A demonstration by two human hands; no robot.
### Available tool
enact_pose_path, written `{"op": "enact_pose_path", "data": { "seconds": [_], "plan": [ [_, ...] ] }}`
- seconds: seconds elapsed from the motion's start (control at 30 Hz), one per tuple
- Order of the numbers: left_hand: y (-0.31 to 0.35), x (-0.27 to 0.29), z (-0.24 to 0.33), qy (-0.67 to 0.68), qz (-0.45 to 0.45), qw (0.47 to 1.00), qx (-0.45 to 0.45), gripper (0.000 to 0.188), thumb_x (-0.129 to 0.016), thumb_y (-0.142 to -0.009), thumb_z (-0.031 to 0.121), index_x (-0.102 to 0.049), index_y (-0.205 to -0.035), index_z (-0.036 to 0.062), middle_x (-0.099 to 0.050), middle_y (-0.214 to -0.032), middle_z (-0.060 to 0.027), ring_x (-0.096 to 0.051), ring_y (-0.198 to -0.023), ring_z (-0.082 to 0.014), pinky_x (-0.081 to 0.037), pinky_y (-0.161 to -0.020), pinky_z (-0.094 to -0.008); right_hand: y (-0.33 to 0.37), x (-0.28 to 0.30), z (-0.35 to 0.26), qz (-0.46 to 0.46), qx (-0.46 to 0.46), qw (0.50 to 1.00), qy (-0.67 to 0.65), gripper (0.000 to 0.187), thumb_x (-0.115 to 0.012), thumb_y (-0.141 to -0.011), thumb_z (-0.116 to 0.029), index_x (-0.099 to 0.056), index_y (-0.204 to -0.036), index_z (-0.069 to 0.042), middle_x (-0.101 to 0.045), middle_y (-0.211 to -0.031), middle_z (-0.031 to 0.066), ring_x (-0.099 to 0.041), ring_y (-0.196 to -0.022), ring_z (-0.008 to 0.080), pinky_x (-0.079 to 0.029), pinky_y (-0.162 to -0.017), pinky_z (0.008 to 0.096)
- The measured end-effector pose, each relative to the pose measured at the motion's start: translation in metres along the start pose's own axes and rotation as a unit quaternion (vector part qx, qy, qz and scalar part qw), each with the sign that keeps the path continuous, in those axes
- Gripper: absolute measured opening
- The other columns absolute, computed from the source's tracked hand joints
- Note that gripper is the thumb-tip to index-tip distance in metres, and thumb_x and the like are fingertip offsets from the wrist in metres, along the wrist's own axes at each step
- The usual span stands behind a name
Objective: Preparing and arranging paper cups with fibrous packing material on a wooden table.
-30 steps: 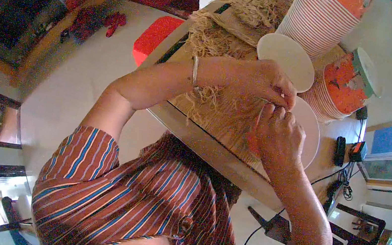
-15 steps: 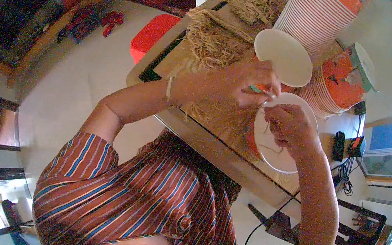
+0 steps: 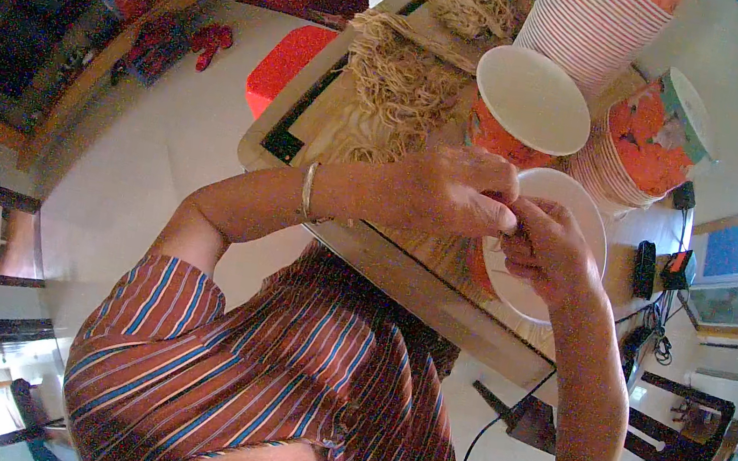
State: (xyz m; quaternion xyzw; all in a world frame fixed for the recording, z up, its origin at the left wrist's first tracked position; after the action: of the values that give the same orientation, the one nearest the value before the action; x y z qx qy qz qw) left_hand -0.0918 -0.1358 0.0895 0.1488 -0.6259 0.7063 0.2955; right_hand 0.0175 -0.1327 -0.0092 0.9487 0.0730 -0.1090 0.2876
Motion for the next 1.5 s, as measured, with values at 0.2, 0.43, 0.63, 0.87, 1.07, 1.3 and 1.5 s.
{"op": "enact_pose_path", "data": {
  "seconds": [0.2,0.43,0.63,0.87,1.07,1.3,1.5],
  "plan": [
    [0.012,-0.002,-0.017,0.17,0.034,0.976,0.134,0.01,-0.07,-0.081,0.01,-0.064,-0.088,0.0056,-0.057,-0.087,-0.0074,-0.061,-0.082,-0.0244,-0.05,-0.071,-0.034,0.007,0.002,-0.009,0.049,0.054,0.995,0.073,0.02,-0.054,-0.094,-0.023,-0.057,-0.082,-0.008,-0.044,-0.058,-0.0051,-0.035,-0.041,0.0045,-0.027,-0.035,0.021],
    [0.052,-0.013,-0.045,0.26,0.122,0.894,0.345,0.007,-0.068,-0.084,0.008,-0.067,-0.09,0.0044,-0.061,-0.09,-0.0043,-0.059,-0.085,-0.0137,-0.048,-0.077,-0.0276,0.013,0.003,-0.019,0.113,0.102,0.979,0.135,0.012,-0.062,-0.089,-0.02,-0.061,-0.085,-0.008,-0.047,-0.063,-0.0053,-0.04,-0.048,0.0033,-0.031,-0.042,0.0187],
    [0.061,-0.016,-0.05,0.285,0.153,0.852,0.412,0.01,-0.064,-0.086,0.007,-0.065,-0.094,0.0012,-0.057,-0.092,-0.0041,-0.058,-0.089,-0.0126,-0.048,-0.081,-0.028,0.017,-0.003,-0.023,0.118,0.125,0.975,0.143,0.01,-0.065,-0.087,-0.018,-0.061,-0.086,-0.008,-0.049,-0.064,-0.0051,-0.04,-0.049,0.0035,-0.032,-0.042,0.0195],
    [0.052,-0.006,-0.054,0.212,0.166,0.881,0.388,0.012,-0.066,-0.085,0.009,-0.067,-0.094,0.0012,-0.063,-0.089,-0.0055,-0.06,-0.085,-0.0125,-0.049,-0.074,-0.0263,0.025,-0.003,-0.035,0.178,0.173,0.944,0.217,0.006,-0.062,-0.088,-0.011,-0.059,-0.086,-0.007,-0.052,-0.068,-0.0044,-0.046,-0.054,0.0049,-0.039,-0.047,0.0213],
    [0.041,-0.019,-0.06,0.239,0.066,0.882,0.401,0.018,-0.065,-0.087,0.017,-0.067,-0.094,0.0007,-0.063,-0.086,-0.0077,-0.062,-0.084,-0.0168,-0.049,-0.076,-0.0303,0.036,-0.004,-0.05,0.219,0.359,0.846,0.328,0.006,-0.062,-0.086,-0.005,-0.058,-0.088,-0.003,-0.059,-0.073,0.0029,-0.057,-0.066,0.0118,-0.05,-0.065,0.0291],
    [0.019,-0.012,-0.059,0.193,0.001,0.93,0.312,0.024,-0.063,-0.082,0.018,-0.067,-0.092,-0.0035,-0.063,-0.085,-0.0146,-0.062,-0.08,-0.0253,-0.049,-0.073,-0.0347,0.052,-0.02,-0.064,0.249,0.381,0.772,0.444,0.007,-0.061,-0.084,-0.003,-0.056,-0.089,-0.002,-0.06,-0.084,0.0102,-0.06,-0.066,0.0178,-0.05,-0.064,0.0304],
    [0.018,-0.023,-0.068,0.243,-0.071,0.919,0.302,0.028,-0.064,-0.086,0.025,-0.067,-0.096,-0.0005,-0.066,-0.087,-0.0116,-0.063,-0.083,-0.0203,-0.049,-0.075,-0.0326,0.056,-0.026,-0.066,0.24,0.421,0.746,0.456,0.008,-0.061,-0.084,0.0,-0.057,-0.091,-0.002,-0.06,-0.085,0.0098,-0.062,-0.07,0.0184,-0.05,-0.064,0.0304]
  ]
}}
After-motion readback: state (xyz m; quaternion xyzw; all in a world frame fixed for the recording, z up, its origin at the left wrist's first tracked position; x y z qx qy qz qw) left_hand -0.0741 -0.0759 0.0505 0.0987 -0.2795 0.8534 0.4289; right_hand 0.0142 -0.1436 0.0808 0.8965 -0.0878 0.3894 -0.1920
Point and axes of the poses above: each hand's wrist, its own y-axis away from the middle knuckle, its own x-axis out of the back of the hand, z = x × y, the point moved 10 cm from there along -y, towards the middle knuckle
